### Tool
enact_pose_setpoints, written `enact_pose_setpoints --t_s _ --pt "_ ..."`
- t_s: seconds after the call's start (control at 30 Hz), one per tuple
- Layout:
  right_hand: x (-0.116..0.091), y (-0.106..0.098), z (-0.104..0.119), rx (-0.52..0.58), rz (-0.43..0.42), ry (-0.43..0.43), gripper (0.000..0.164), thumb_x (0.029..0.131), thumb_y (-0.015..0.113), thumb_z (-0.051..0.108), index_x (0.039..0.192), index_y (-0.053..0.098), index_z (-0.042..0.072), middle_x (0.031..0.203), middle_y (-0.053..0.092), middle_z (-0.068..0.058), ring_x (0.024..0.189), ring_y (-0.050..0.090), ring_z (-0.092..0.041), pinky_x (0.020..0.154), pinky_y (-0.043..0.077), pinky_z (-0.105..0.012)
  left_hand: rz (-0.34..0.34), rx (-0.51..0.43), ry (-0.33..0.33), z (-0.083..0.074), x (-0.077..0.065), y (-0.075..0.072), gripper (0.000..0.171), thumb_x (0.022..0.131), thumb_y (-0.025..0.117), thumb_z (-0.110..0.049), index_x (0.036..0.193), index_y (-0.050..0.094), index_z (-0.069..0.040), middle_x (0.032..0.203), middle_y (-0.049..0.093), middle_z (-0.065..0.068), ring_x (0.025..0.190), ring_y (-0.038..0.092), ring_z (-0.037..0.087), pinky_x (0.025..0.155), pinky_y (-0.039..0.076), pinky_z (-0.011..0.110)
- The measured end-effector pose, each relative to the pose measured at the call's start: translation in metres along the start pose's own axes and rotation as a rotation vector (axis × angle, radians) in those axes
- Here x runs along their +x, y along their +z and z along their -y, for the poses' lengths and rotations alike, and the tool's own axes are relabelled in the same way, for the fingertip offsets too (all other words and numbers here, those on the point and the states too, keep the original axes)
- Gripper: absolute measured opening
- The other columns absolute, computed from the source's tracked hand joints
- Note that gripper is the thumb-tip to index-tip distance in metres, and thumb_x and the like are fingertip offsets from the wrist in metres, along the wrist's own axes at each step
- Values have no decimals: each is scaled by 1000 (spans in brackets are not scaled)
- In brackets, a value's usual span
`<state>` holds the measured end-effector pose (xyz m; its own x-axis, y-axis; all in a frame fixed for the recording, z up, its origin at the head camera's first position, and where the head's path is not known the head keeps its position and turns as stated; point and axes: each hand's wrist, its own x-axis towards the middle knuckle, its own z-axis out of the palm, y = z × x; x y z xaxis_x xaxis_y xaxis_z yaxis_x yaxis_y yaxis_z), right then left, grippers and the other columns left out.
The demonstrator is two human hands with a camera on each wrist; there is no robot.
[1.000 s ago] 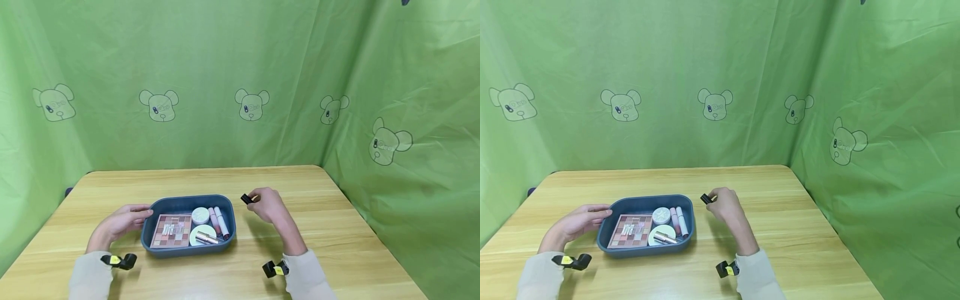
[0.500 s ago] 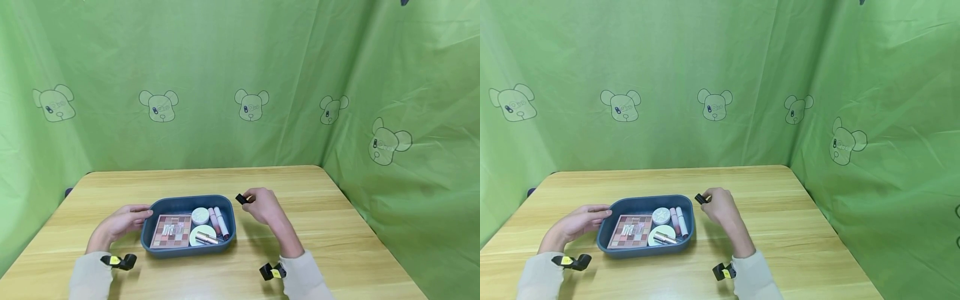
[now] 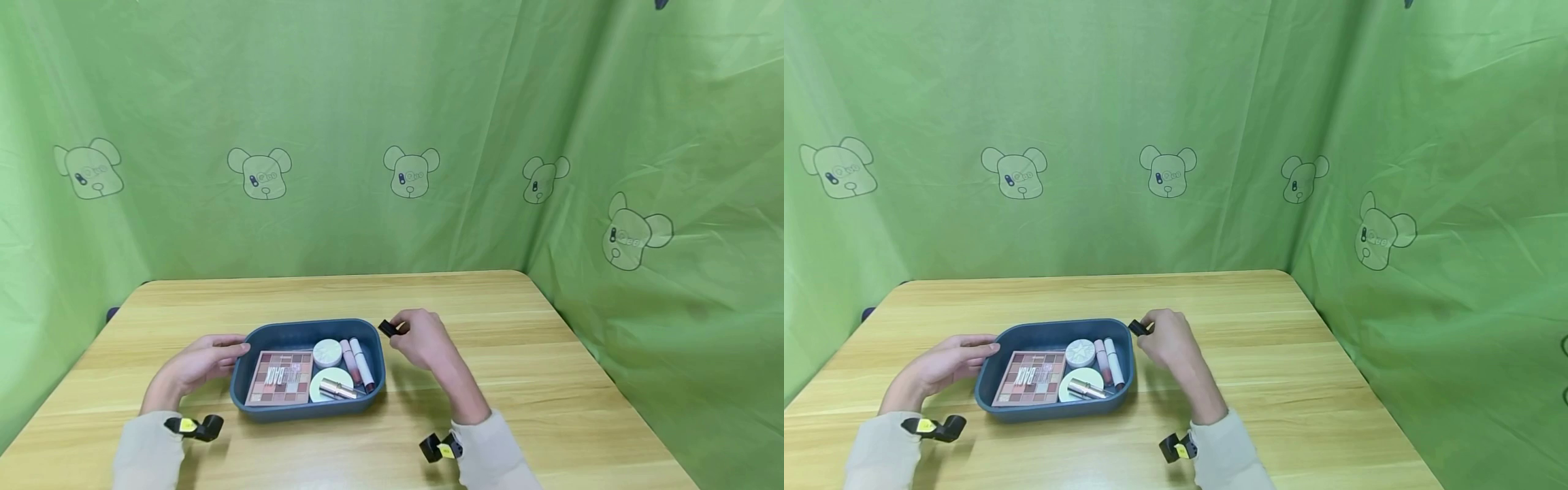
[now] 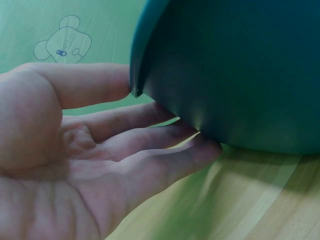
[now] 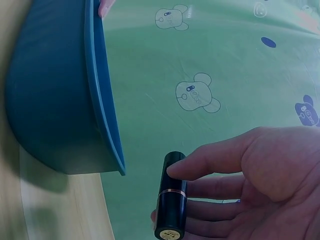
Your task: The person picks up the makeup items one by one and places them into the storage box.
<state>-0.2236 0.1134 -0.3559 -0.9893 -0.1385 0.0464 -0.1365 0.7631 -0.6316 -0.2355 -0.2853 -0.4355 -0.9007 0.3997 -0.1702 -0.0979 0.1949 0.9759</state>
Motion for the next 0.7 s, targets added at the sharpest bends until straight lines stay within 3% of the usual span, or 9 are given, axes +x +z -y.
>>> enact_pose_setpoints --t_s 0.4,0.7 --pt "-1 7 4 2 18 -16 21 85 74 5 106 74 4 89 73 -9 76 65 -19 61 54 -26 -1 -5 -4 -1 -1 1 62 105 53 -18 145 30 24 139 56 33 118 65 19 101 57 34" --pt "-2 10 7 -1 20 -16 22 86 74 7 108 74 4 91 73 -10 76 65 -19 62 55 -26 -6 8 -7 0 -1 0 62 105 53 -18 145 29 23 142 52 36 124 62 29 103 56 35"
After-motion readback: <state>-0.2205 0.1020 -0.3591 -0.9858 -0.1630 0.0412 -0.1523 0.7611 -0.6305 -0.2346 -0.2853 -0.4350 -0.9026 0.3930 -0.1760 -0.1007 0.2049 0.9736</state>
